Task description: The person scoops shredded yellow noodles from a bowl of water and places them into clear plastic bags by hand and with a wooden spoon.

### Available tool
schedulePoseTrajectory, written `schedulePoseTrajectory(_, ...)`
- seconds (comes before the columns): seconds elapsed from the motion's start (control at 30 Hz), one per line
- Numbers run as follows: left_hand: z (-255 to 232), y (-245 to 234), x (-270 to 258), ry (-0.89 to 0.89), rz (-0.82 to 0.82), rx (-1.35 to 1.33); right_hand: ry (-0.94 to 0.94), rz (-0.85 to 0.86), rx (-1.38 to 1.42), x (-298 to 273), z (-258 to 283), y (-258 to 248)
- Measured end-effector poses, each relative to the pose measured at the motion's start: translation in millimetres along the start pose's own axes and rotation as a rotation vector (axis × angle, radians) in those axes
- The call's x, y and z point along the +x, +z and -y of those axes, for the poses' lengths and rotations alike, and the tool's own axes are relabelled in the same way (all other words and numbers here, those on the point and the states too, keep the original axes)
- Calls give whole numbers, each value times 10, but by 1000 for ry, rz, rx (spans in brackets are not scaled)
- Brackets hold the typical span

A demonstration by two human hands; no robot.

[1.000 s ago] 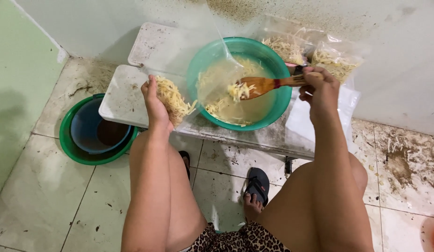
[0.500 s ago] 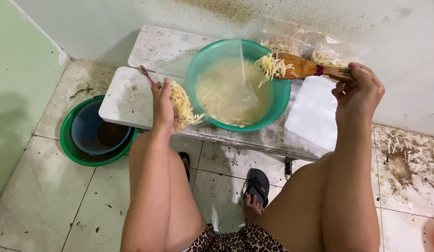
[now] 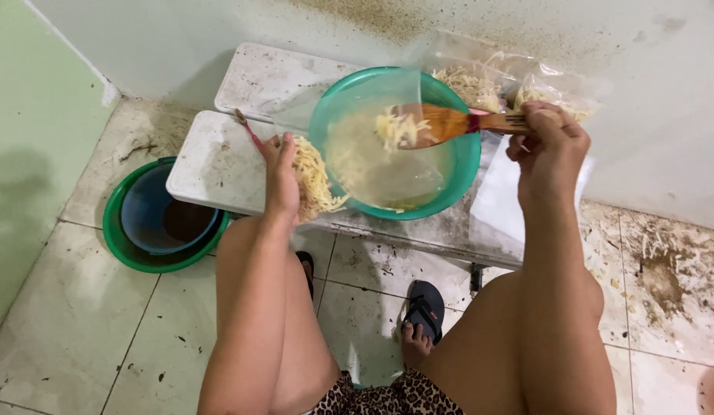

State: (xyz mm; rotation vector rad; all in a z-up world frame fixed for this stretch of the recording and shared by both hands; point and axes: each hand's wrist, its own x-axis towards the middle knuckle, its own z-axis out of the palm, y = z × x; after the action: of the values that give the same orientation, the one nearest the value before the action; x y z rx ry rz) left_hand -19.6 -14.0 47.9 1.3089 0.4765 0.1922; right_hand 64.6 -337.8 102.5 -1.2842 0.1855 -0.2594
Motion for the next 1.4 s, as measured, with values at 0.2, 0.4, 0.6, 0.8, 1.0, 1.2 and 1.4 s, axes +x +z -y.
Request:
schedulePoseTrajectory(0.2,167,217,-146,258,-55,-213,-125,189,-152,-120,-92,418)
schedulePoseTrajectory(0.4,95,495,-371,241,-153,-474,-180,345,-437,-377,364,1083)
schedulePoseTrajectory(0.6,470,389,28,40,-199,-718,-292,533,-788,-626,743,1710)
schedulePoseTrajectory(0.8,-60,396,-249,-200,-177,-799,-615,630,-1065,-757,813,2182)
schedulePoseTrajectory(1.0,-109,395,-230,-226,-234,-840,-653,704,-1226,-949,871,2506)
schedulePoseTrajectory(1.2,-49,378,-169,-53,-305,-881,-661,762,-1192,-1032,965,2552)
schedulePoseTrajectory(1.4,-59,366,-159,-52,-377,-842,-647,731,-1170,-1049,1050,2509)
